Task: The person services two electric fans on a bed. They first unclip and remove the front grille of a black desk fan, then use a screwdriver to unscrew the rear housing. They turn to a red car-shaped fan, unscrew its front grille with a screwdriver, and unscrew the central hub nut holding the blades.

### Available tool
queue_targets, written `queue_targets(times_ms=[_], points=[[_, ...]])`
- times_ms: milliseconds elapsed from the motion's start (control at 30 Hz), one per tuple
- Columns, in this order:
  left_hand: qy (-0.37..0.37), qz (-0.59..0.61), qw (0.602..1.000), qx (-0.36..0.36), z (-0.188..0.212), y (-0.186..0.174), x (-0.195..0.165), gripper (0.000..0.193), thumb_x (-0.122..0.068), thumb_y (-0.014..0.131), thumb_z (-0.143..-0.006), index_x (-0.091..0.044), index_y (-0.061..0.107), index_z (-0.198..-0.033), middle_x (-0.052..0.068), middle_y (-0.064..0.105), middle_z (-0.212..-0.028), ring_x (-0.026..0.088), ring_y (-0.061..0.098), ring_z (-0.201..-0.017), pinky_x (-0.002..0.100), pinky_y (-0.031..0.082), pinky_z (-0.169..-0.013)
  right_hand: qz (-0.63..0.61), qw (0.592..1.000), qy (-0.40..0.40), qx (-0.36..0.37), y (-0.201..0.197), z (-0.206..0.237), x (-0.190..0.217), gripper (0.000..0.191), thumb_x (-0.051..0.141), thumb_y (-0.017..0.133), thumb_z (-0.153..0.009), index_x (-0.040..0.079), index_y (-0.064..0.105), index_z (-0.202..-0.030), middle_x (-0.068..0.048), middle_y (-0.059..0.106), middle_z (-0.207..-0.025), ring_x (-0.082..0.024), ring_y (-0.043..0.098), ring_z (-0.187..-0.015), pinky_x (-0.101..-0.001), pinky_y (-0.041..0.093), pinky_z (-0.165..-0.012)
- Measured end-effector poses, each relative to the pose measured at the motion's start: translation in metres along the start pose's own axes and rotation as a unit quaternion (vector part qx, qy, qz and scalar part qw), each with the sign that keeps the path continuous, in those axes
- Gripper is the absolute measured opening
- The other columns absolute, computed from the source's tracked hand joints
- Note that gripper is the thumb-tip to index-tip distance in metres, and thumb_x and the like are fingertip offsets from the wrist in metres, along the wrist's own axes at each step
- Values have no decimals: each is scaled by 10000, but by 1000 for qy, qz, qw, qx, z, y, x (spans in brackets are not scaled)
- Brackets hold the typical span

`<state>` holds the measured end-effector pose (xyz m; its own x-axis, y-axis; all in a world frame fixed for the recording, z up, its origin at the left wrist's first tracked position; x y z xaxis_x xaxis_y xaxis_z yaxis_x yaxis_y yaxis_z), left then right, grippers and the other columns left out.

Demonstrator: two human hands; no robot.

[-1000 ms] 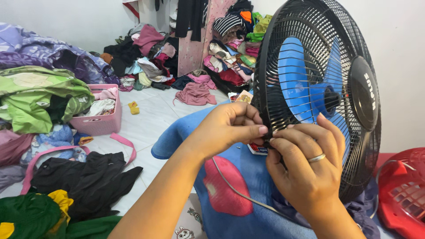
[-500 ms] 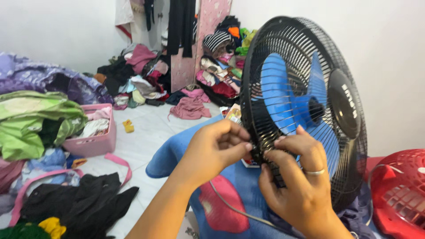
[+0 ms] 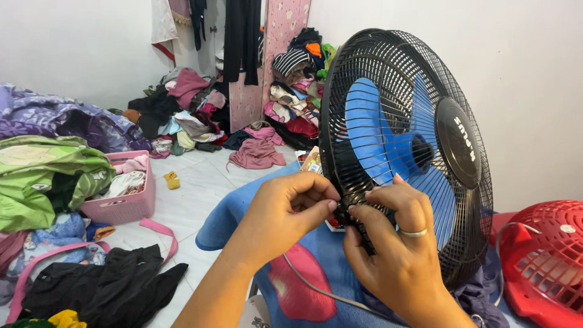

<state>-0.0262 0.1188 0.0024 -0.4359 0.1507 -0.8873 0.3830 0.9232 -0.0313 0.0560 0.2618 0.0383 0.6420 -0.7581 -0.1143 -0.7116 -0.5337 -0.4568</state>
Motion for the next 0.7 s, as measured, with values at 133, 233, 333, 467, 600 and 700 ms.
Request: queue_targets(times_ms=[133, 233, 333, 467, 600, 700], points=[[11, -47, 999, 1, -1, 0, 1, 83, -36, 712, -900, -13, 713, -979, -29, 702, -833, 15, 599, -717, 196, 500, -642, 5, 1000, 0, 5, 1, 2, -1, 338, 42, 812, -661, 33, 681, -972, -130, 535, -1105, -345, 589, -1050, -550, 494, -1081], [48, -56, 997, 15, -2, 0, 0, 94, -37, 710, -901, -13, 711, -991, -32, 691, -857, 13, 582, -732, 198, 479, -643, 4, 1000, -9, 8, 3, 3, -1, 328, 33, 819, -678, 30, 678, -974, -112, 538, -1085, -323, 600, -1035, -556, 496, -1090], [28, 4, 1000, 11, -4, 2, 7, 91, -42, 705, -919, -14, 711, -1005, -27, 689, -837, 18, 601, -731, 199, 505, -661, -1, 1000, -22, -3, 4, 3, -3, 318, 27, 819, -681, 34, 669, -962, -101, 541, -1077, -319, 604, -1030, -546, 503, -1073], [28, -16, 999, -4, -4, -1, 13, 81, -44, 722, -906, -4, 728, -976, -6, 727, -843, 24, 635, -728, 201, 524, -654, 4, 1000, -23, 2, 8, 4, -5, 327, 20, 820, -671, 40, 676, -963, -99, 542, -1072, -314, 605, -1022, -553, 502, -1079], [-32, 45, 998, 5, -5, -4, 22, 80, -40, 728, -887, 1, 717, -956, 6, 722, -831, 31, 653, -720, 201, 531, -646, 5, 1000, -29, 0, 11, 6, -3, 324, 20, 821, -671, 43, 677, -960, -93, 553, -1071, -309, 611, -1025, -548, 501, -1070], [-31, 41, 999, -11, -8, -5, 20, 116, -23, 746, -856, -9, 665, -938, -9, 683, -806, 31, 632, -701, 203, 527, -631, 9, 999, -33, 0, 12, 6, -1, 319, 23, 824, -673, 38, 679, -956, -89, 564, -1068, -308, 615, -1028, -553, 493, -1071]])
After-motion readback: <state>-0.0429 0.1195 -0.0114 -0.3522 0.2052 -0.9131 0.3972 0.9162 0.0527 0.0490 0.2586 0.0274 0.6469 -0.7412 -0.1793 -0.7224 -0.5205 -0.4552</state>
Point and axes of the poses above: each hand's wrist, its own z-axis away from the middle knuckle, its own y-axis out of the palm, x = y × z, the point moved 6 cm from there along -z, towards the middle knuckle
